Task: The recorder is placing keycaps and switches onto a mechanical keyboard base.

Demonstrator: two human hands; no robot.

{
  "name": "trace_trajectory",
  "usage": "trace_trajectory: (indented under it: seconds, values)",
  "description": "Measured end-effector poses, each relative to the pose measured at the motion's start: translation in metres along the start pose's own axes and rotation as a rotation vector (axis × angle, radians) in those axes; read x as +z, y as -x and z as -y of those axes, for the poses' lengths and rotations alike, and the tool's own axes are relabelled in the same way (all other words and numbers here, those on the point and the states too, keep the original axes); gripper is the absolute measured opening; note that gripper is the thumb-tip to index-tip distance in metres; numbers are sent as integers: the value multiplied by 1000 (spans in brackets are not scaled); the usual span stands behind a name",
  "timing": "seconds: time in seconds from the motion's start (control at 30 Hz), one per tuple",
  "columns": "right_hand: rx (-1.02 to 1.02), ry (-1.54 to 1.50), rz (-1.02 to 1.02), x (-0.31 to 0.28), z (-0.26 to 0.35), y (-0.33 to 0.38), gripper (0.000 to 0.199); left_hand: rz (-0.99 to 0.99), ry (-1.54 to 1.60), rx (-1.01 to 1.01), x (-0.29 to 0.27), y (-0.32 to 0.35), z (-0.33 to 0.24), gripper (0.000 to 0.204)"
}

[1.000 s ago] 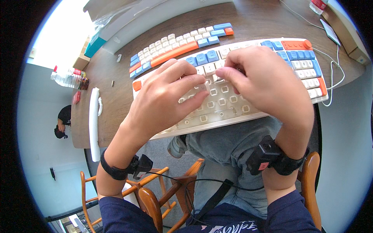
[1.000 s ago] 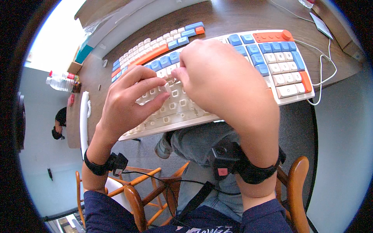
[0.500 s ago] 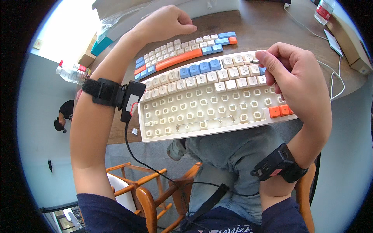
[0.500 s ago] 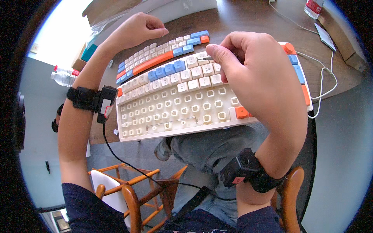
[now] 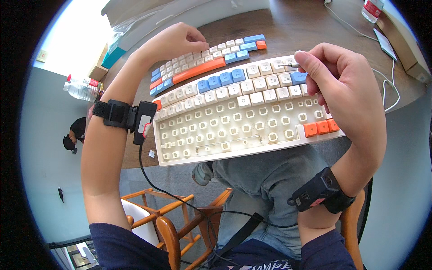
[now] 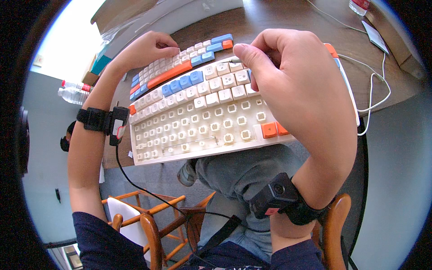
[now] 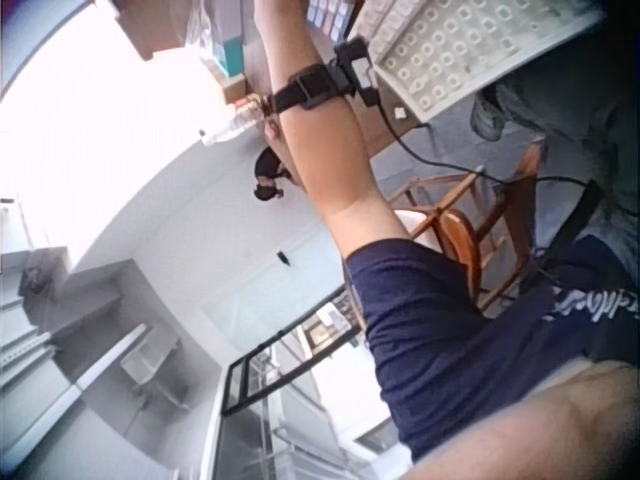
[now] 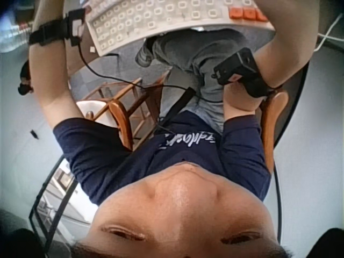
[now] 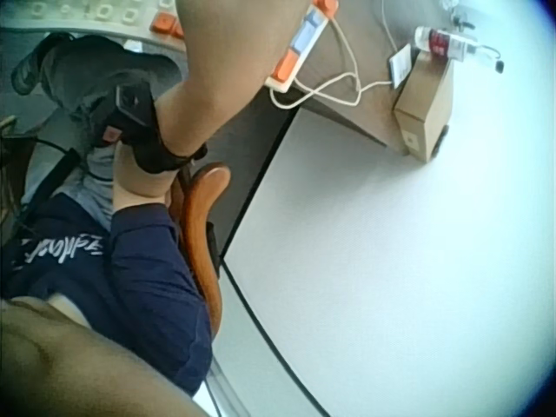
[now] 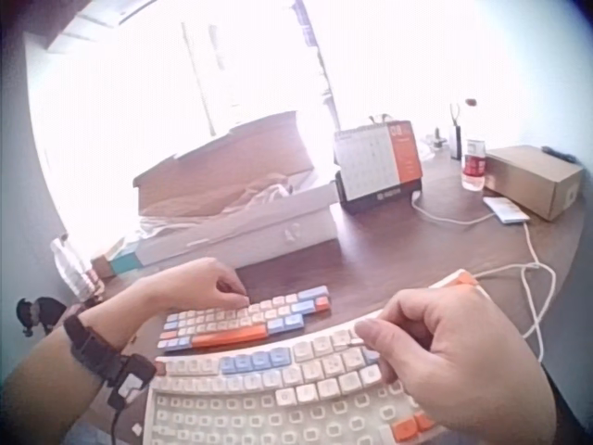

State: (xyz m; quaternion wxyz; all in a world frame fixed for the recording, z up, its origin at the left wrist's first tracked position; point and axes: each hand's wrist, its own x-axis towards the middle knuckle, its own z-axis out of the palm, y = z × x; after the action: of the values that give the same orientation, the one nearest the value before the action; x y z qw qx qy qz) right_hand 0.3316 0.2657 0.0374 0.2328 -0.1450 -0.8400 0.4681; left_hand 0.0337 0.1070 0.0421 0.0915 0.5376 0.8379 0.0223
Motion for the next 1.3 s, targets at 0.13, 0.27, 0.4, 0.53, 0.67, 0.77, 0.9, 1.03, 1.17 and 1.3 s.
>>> trace_trajectory:
  seconds: [0.13,0.27,0.4,0.53,0.67,0.77,0.9,1.03,1.17,1.3]
  values:
    - [-12,-17,-11,2,-2,2,27,-39,83,-15,7,-1,5,33]
    - [-4,-11,-4,2,0,1,27,-77,128,26,9,-1,2,32]
    - [-5,-9,6,3,-1,1,26,-64,139,11,10,0,-1,30]
    - [8,-5,12,1,4,3,23,-98,160,31,9,4,-1,29]
    - [-37,70,117,5,-2,1,17,-289,200,73,-1,24,-31,28]
    - [-46,120,172,15,-1,-2,15,-312,138,297,4,57,-78,26]
    - [-105,110,163,25,-4,-4,16,-342,177,351,25,84,-113,24]
    - [-116,112,167,33,2,-4,15,-387,219,303,40,98,-116,22]
    - [-160,125,137,44,3,-3,15,-498,243,261,57,103,-117,21]
    - [-247,239,56,53,10,-1,13,-631,186,258,64,102,-123,17]
